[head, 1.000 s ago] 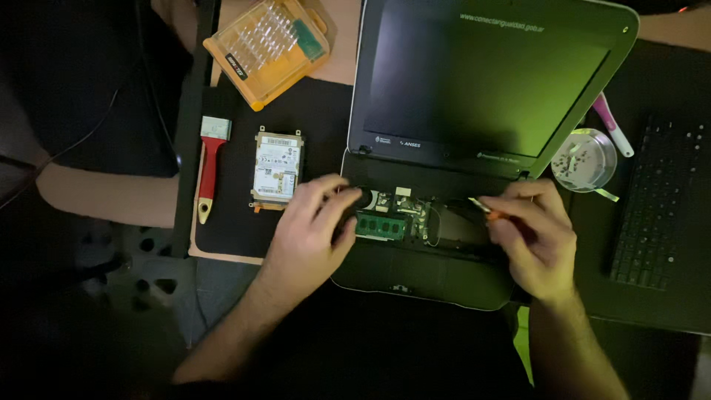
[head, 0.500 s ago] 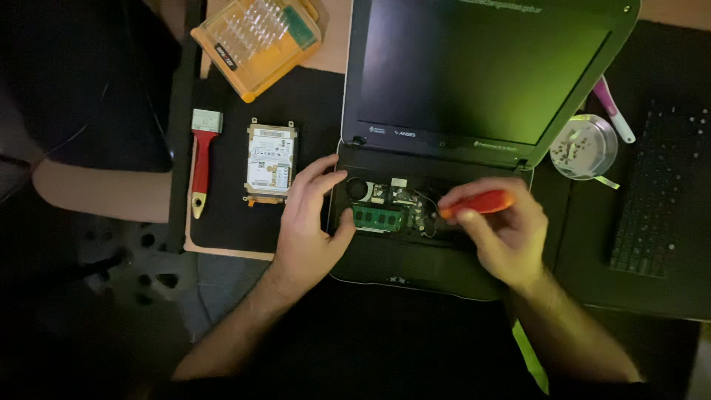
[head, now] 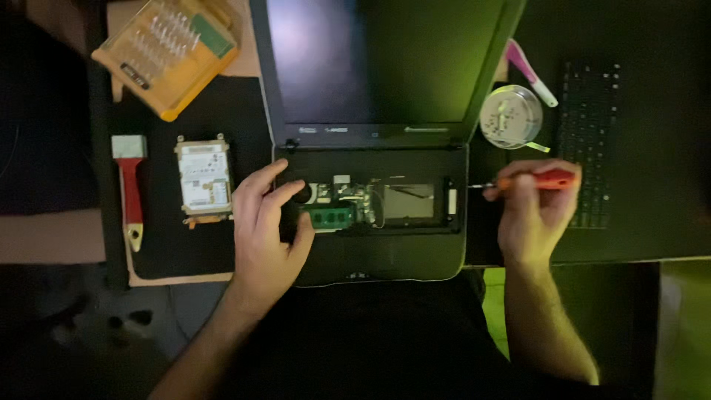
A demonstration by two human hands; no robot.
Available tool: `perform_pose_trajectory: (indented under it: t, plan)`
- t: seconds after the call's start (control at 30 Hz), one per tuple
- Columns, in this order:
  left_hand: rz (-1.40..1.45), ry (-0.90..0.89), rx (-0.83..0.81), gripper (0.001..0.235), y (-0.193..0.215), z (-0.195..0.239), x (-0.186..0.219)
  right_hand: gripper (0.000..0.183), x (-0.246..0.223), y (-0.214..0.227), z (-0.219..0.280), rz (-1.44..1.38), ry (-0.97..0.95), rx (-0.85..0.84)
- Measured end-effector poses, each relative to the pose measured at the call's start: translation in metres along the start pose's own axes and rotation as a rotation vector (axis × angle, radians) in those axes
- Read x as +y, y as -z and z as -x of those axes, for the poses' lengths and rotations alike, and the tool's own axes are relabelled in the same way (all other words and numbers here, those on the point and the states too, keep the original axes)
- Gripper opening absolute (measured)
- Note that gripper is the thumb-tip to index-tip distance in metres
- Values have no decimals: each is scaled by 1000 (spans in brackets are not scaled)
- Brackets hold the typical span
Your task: The person uses a screwdriver to remove screws from the bottom panel of a laptop. They then lift off the panel to reveal the internal components, including the hard drive and motherboard, and place the panel aside on the desk.
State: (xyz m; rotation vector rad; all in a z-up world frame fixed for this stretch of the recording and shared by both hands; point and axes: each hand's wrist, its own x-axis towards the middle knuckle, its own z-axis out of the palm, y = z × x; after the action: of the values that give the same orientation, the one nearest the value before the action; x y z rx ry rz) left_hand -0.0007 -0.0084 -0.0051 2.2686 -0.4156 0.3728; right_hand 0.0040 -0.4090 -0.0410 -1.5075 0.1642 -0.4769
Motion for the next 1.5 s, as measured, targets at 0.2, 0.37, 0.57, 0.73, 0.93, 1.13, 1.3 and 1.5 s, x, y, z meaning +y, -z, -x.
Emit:
perform_pose_trajectory:
  t: [0.2, 0.37, 0.57, 0.73, 0.93, 1.13, 1.3, 1.5]
  plan:
    - [-19, -43, -127, 61, -7, -26, 20, 39, -9, -7, -7, 174, 189, -91]
    - [-245, -26, -231, 87, -15, -18, 11, 34, -9, -11, -14, 195, 210, -125]
    - [-259, -11, -247, 87, -15, -18, 9, 21, -10, 3, -21, 286, 150, -170]
    - [-190, 15, -246, 87, -14, -20, 10, 21, -8, 30, -33, 472, 199, -141]
    - [-126, 19, -253, 87, -16, -20, 7, 19, -39, 12, -40, 677, 169, -254]
    - [-104, 30, -254, 89, -13, -24, 14, 20, -58, 6, -38, 752, 94, -165]
    - [-97, 22, -243, 91, -14, -23, 15, 23, -24, 63, -25, 898, 90, -146]
    - [-103, 22, -237, 91, -16, -20, 12, 20, -45, 59, -21, 864, 17, -190]
